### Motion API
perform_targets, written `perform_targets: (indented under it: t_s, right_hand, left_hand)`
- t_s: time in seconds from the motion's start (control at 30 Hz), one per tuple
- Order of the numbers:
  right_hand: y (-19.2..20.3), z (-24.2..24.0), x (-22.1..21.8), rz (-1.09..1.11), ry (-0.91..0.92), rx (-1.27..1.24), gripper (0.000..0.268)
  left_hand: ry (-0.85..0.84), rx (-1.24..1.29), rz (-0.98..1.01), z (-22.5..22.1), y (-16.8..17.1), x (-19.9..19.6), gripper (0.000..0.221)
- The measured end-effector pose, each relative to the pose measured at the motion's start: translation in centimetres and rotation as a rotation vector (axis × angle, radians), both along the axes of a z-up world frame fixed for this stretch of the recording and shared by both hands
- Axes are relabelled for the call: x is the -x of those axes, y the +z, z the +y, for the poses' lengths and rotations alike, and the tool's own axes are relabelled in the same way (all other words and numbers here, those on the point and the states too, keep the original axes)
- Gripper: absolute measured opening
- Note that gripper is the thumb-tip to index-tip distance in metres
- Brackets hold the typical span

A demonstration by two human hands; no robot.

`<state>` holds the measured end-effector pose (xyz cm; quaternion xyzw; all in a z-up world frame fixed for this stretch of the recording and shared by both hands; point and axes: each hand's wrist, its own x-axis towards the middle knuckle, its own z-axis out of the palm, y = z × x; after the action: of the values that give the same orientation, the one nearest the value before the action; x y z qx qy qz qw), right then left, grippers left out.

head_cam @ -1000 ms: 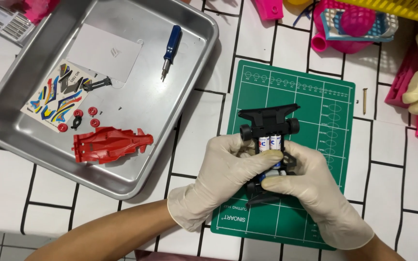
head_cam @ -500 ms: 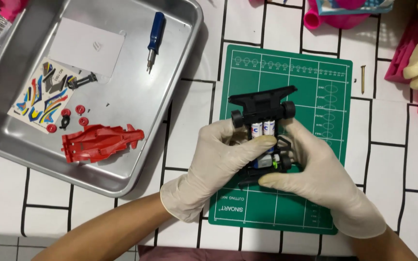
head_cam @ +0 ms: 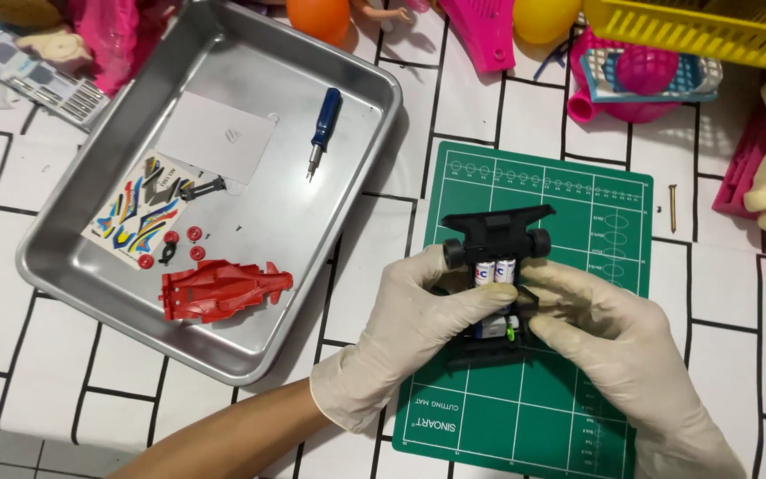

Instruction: Assembling a toy car chassis by inserting batteries and testing the motor mechanism.

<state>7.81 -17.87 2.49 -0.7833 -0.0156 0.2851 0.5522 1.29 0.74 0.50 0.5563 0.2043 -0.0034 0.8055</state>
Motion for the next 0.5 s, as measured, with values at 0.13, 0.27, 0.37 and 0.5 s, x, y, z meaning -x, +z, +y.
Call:
perform_targets:
  t_s: [0.13,0.27,0.37,0.5]
  right_hand:
    - [-1.8,0.0,0.2,0.035,-0.098,0.037,0.056]
    - [-2.2,0.3,0.5,-0.016,-0.046,0.016,0.04]
    - [-1.8,0.7,0.3,-0.001,-0.05,-0.011,0.034]
    - [-2.3,0.4,0.2,0.031,-0.129,-0.086,0.034]
  left_hand:
    - [-0.005,-0.04,-0.008,-0.2,0.1,0.2,0.047]
    - [-0.009,-0.183,-0.048,-0.6,-0.9,0.5,0.037]
    - [0.001,-0.275,-0.119,-0.7,-1.2,0.2,0.036]
    - [-0.057,-0.312,-0.087,-0.4,-0.9,0.3,0.056]
